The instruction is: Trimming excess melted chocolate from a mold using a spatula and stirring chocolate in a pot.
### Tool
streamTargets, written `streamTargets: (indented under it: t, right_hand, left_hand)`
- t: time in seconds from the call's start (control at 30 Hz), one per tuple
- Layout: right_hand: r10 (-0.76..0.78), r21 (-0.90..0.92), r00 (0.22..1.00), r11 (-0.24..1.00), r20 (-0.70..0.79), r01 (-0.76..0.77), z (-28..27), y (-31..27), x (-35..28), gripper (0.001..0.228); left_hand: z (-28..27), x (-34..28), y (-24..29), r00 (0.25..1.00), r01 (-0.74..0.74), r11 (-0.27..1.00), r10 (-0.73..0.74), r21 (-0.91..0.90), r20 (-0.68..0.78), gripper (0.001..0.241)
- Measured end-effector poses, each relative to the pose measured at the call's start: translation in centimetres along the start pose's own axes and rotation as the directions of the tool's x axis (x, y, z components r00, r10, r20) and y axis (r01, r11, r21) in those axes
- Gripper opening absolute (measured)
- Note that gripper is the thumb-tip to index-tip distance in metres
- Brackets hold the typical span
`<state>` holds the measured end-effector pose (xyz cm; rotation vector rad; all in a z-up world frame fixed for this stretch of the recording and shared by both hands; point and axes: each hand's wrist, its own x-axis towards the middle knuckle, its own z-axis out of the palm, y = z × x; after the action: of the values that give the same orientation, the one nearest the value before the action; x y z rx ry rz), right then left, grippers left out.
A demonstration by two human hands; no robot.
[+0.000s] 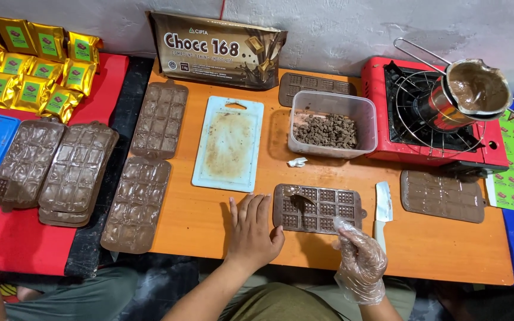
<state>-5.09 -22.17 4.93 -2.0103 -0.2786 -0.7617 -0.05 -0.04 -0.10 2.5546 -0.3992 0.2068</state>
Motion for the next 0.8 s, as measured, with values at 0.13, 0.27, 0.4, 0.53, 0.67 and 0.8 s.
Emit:
streamTargets:
  t: [0.13, 0.27, 0.4, 0.53, 0.67, 0.8]
  right_hand:
    - [0.017, 0.001, 1.000, 1.000, 0.020, -0.017, 0.8, -1.0, 0.5, 0.021]
    - [-0.009, 0.015, 0.999, 1.000, 0.035, 0.009, 1.0, -0.8, 0.8, 0.026]
    - [-0.027, -0.036, 0.996, 0.999, 0.089, 0.030, 0.8, -0.9, 1.2, 0.023]
    - [-0.070, 0.005, 0.997, 0.998, 0.030, 0.070, 1.0, -0.8, 1.0, 0.029]
    - [0.000, 0.021, 0.998, 1.000, 0.069, -0.001, 0.8, -1.0, 1.1, 0.025]
    - [-0.034, 0.021, 0.999, 0.999, 0.042, 0.033, 1.1, -1.0, 1.1, 0.027]
  left_hand:
    - [0.1, -0.1, 0.0, 1.000, 0.012, 1.000, -0.012, -0.009, 0.022, 0.074]
    - [0.1, -0.1, 0.0, 1.000, 0.006, 1.000, -0.006, -0.011, -0.011, 0.074]
    - [0.1, -0.1, -0.1, 1.000, 0.004, 1.000, -0.004, -0.003, -0.007, 0.073]
    - [-0.1, -0.1, 0.0, 1.000, 0.004, 1.000, -0.004, -0.022, -0.014, 0.073]
    - [-0.1, 0.0, 0.0, 1.000, 0.008, 1.000, -0.008, -0.022, 0.003, 0.073]
    - [0.0, -0.1, -0.1, 1.000, 0.001, 1.000, -0.001, -0.015, -0.002, 0.073]
